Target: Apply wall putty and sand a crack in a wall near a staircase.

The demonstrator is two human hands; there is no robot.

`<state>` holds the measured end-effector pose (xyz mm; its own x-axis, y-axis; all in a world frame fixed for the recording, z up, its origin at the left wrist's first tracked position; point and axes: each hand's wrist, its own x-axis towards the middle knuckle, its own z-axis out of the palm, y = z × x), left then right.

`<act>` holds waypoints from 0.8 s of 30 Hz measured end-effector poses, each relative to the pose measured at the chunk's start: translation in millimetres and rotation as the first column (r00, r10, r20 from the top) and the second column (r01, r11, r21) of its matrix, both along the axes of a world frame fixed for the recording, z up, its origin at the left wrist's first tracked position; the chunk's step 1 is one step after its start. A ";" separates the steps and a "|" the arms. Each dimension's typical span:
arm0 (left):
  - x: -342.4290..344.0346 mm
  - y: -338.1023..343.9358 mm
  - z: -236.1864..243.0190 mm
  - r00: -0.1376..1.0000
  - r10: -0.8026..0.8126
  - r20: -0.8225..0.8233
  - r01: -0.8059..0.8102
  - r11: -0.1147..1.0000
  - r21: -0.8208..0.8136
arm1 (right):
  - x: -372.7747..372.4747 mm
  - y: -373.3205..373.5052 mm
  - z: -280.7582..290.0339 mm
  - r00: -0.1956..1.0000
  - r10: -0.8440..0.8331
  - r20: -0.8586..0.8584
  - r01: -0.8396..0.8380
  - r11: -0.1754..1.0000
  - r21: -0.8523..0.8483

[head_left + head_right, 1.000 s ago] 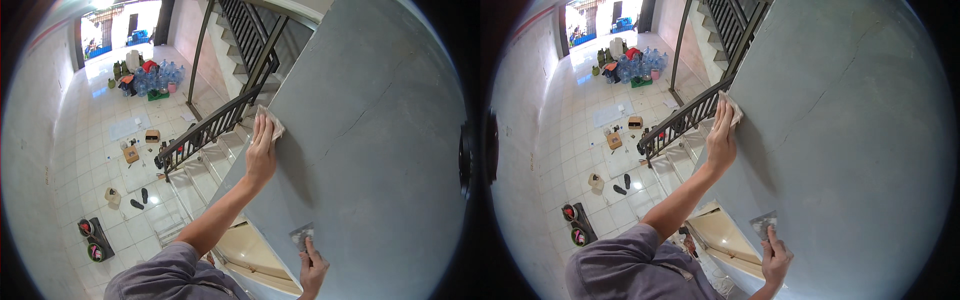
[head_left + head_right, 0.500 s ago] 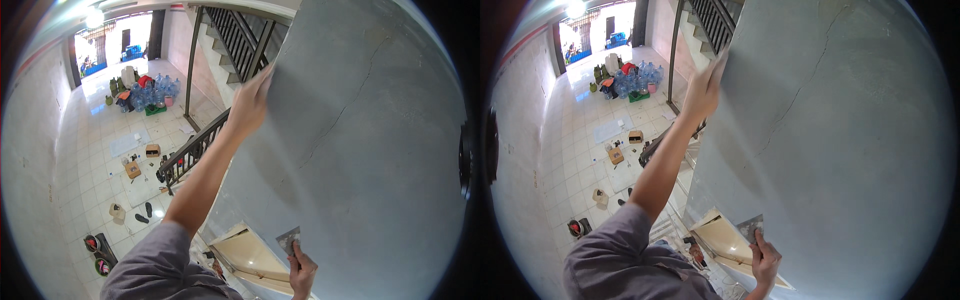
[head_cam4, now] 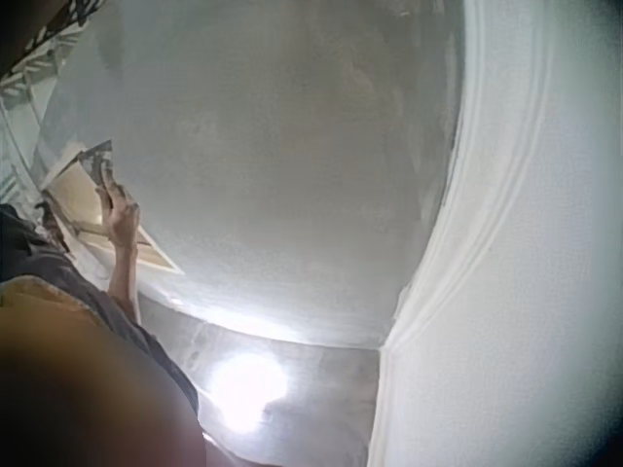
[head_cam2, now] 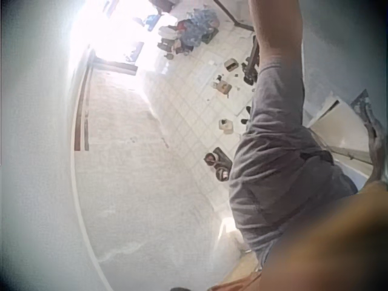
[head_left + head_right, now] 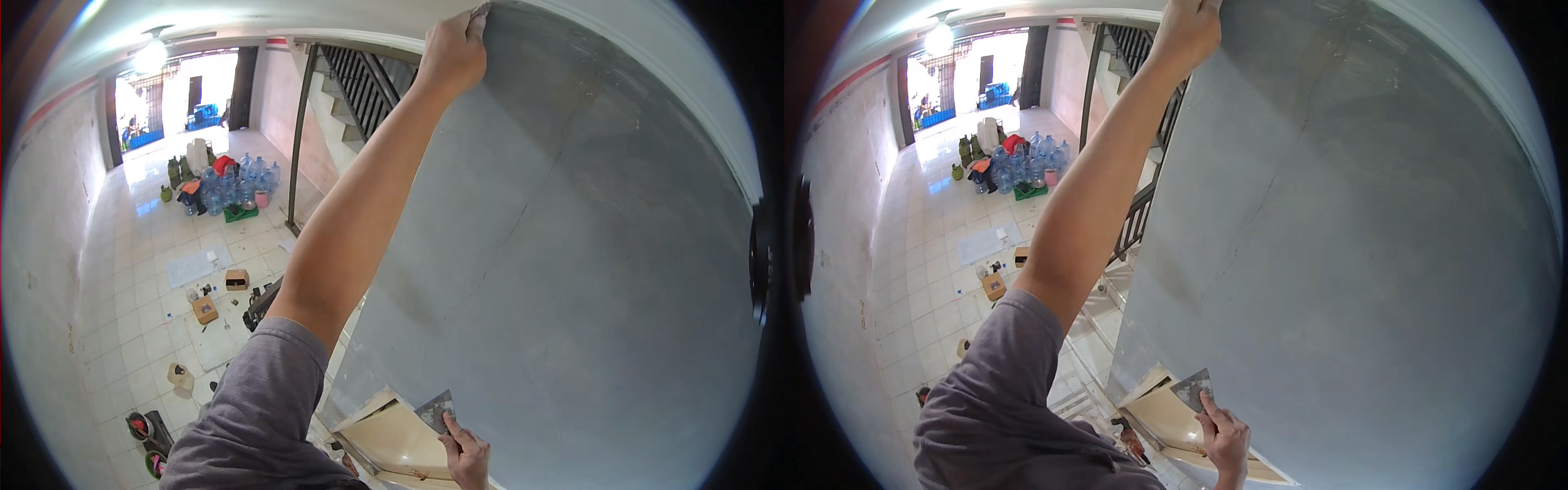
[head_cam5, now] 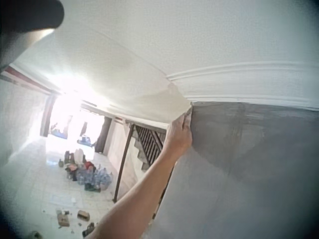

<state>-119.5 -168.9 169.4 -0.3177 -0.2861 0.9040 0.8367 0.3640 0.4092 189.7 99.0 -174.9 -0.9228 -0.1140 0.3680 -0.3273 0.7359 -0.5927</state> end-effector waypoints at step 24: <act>8.3 42.2 -111.7 0.955 0.170 -0.243 -0.214 0.963 -0.165 | 10.2 27.0 -40.3 0.980 -0.064 0.186 0.074 0.996 -0.048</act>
<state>-111.2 -126.7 57.7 -0.0561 -0.1397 0.9886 0.8054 0.5789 0.1275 199.9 125.9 -215.1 -0.9803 -0.0319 0.1950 -0.1582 0.7182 -0.6776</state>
